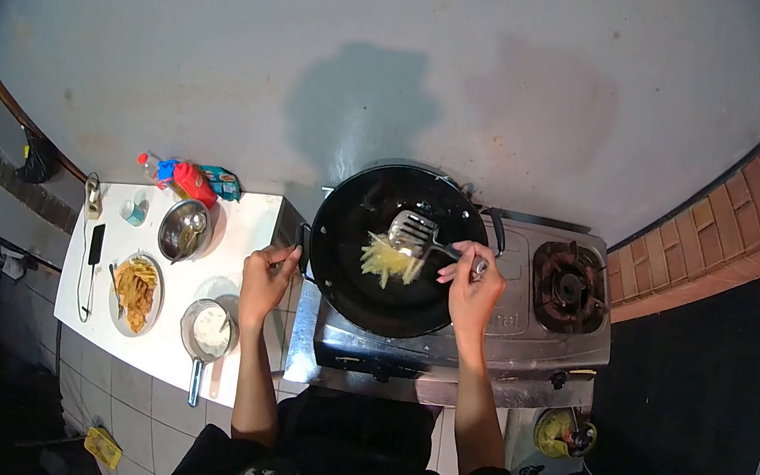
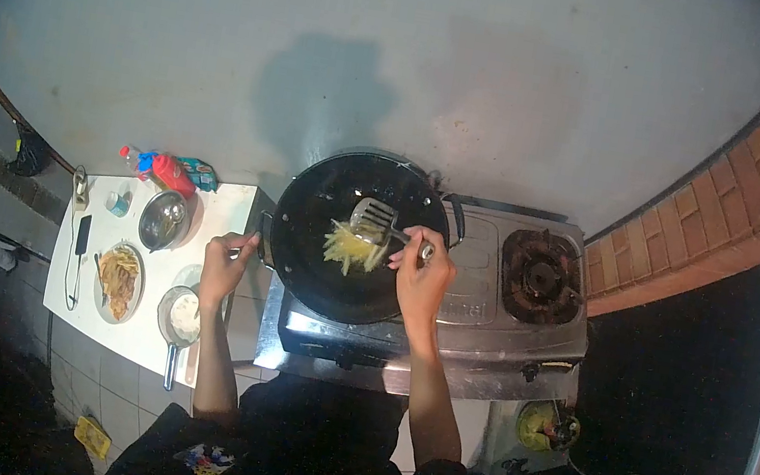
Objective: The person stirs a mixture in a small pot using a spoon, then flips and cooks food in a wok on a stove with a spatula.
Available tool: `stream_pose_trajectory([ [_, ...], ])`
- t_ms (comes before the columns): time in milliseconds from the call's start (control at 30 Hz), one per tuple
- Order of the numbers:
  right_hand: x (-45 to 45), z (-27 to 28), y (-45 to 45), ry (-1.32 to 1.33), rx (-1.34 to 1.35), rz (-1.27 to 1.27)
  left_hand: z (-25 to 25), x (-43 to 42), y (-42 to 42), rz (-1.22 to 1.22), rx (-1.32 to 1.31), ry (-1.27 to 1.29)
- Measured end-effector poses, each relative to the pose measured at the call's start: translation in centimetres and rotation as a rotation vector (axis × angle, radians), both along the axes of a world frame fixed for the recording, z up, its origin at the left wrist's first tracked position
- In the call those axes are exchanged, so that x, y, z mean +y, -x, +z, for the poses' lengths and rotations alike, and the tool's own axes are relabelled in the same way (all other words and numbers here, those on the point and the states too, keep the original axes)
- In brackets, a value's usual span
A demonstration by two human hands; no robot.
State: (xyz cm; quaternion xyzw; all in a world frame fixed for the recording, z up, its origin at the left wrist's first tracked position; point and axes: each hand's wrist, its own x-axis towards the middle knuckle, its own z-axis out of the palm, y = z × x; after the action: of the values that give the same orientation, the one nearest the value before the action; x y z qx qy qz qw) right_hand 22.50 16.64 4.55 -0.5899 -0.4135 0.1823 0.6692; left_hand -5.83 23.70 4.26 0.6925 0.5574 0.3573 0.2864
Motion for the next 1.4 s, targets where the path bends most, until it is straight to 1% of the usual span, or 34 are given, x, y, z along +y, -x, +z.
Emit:
stream_pose_trajectory([
  [67,0.5,0.0,-0.1,-0.024,-0.058,0.012,0.0,-0.1,0.0,-0.011,-0.004,-0.049],
  [167,1.4,-0.6,-0.4,-0.016,-0.121,0.070,-0.2,0.0,0.0,0.000,-0.014,-0.027],
  [300,2.1,-1.3,-0.5,-0.025,-0.120,0.148,0.1,-0.2,-0.2,0.029,0.032,-0.003],
  [433,2.3,-1.5,-0.6,-0.012,-0.107,0.181,-0.2,-0.2,-0.4,0.035,-0.006,-0.022],
  [633,2.3,-1.4,-0.7,-0.004,-0.028,0.199,0.0,-0.3,-0.4,0.050,0.007,-0.015],
  [700,2.3,-1.3,-0.7,0.033,0.070,0.172,-0.1,-0.3,-0.5,0.041,0.000,-0.021],
  [800,2.0,-1.1,-0.6,0.032,0.131,0.152,-0.3,-0.2,-0.4,0.041,0.000,-0.082],
  [900,1.6,-0.6,-0.6,0.035,0.169,0.155,0.1,-0.3,-0.5,0.056,0.015,-0.064],
  [1067,0.2,0.7,-1.5,-0.002,0.160,0.137,0.6,-0.2,-0.5,0.044,0.025,-0.003],
  [1133,-0.6,1.3,-1.8,-0.033,0.073,0.142,0.2,0.0,-0.4,0.033,0.030,-0.031],
  [1167,-1.2,1.8,-1.9,0.012,0.022,0.136,0.1,0.1,-0.3,0.028,0.032,-0.061],
  [1200,-1.7,2.0,-2.0,0.012,0.023,0.136,0.3,0.0,-0.4,0.027,0.033,-0.060],
  [1267,-2.6,2.2,-2.1,0.031,-0.123,0.158,1.0,-0.1,-0.5,0.049,0.054,-0.002],
  [1333,-3.4,2.4,-2.3,0.052,-0.107,0.175,0.5,0.2,-0.3,0.034,0.046,-0.002],
  [1400,-4.1,2.5,-2.5,0.047,-0.194,0.299,0.5,0.3,-0.1,0.020,0.040,-0.004],
])
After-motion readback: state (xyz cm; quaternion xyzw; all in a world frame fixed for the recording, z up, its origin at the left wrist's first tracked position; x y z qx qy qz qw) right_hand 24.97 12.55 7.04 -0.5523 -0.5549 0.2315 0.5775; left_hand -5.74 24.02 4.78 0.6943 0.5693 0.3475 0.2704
